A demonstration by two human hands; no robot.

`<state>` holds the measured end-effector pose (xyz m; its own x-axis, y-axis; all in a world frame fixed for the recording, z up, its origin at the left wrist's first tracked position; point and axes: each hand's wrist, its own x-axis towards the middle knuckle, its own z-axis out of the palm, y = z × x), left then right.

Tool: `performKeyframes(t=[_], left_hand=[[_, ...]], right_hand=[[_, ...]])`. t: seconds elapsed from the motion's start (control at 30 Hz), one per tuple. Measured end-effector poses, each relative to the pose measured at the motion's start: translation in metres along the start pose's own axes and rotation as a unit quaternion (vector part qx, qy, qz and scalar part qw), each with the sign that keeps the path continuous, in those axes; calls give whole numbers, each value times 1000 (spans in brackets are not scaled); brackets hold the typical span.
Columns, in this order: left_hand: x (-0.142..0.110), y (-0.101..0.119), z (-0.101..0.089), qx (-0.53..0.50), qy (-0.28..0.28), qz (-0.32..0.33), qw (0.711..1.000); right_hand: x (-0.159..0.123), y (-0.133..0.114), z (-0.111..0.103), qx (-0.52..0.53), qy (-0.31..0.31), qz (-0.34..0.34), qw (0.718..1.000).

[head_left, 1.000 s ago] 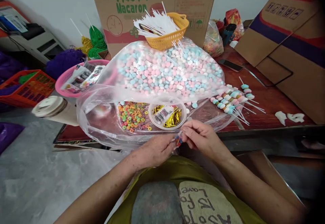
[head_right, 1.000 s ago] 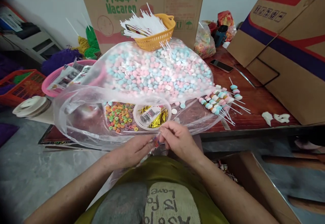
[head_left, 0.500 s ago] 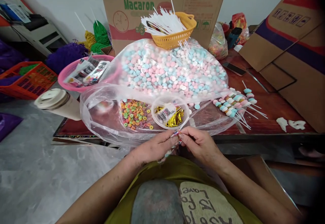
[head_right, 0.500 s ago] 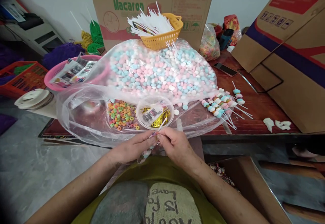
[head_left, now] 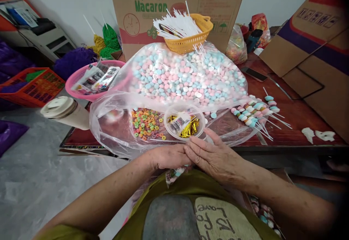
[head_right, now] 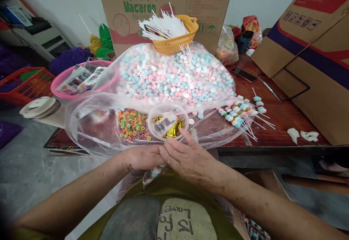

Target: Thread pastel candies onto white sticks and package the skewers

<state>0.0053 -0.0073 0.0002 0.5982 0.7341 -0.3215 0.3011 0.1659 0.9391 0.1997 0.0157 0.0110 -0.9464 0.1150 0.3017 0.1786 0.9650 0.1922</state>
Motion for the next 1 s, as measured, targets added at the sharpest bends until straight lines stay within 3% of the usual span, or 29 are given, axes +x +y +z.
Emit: performKeyframes(t=[0.1, 0.13, 0.2, 0.23, 0.27, 0.3, 0.37, 0.4, 0.43, 0.47, 0.5, 0.57, 0.6, 0.63, 0.7, 0.8, 0.87, 1.0], left_hand=[[3, 3, -2, -19, -145, -12, 989], [2, 4, -1, 18, -153, -10, 988], [-1, 7, 0, 182, -79, -2, 980], [-4, 7, 1, 289, -31, 12, 957], [-8, 7, 3, 388, 11, 37, 921], [-12, 5, 5, 469, 47, 71, 879], [-22, -2, 9, 563, 94, 148, 808], [-26, -7, 11, 578, 118, 177, 788], [-30, -12, 12, 575, 149, 189, 782], [-32, -18, 12, 553, 186, 184, 791], [-34, -24, 13, 510, 226, 166, 813], [-34, -34, 12, 350, 311, 109, 877], [-33, -37, 11, 236, 350, 75, 904], [-31, -39, 10, 109, 377, 42, 919], [-29, -40, 8, -133, 396, -6, 909], [-27, -36, 4, -352, 391, -22, 850], [-26, -32, 2, -405, 387, -12, 828], [-20, -25, -1, -437, 377, 14, 817]], right_hand=[[0, -3, 2, -12, -34, -5, 999], [0, -5, 4, -5, -52, 4, 999], [3, -12, 8, 51, -99, 61, 992], [4, -15, 11, 114, -125, 109, 979], [6, -18, 13, 204, -148, 167, 953], [7, -20, 15, 315, -169, 226, 906], [12, -17, 17, 530, -187, 317, 764], [14, -12, 16, 606, -194, 330, 697], [18, -3, 15, 649, -204, 326, 657], [23, 8, 13, 653, -209, 310, 658], [29, 21, 12, 621, -215, 287, 697], [43, 49, 14, 430, -210, 256, 840], [51, 61, 18, 300, -215, 257, 893], [58, 71, 24, 194, -235, 262, 916], [71, 83, 40, 113, -261, 267, 921], [80, 88, 60, 104, -289, 268, 913], [82, 92, 64, 99, -302, 272, 908], [77, 102, 48, 115, -300, 292, 901]])
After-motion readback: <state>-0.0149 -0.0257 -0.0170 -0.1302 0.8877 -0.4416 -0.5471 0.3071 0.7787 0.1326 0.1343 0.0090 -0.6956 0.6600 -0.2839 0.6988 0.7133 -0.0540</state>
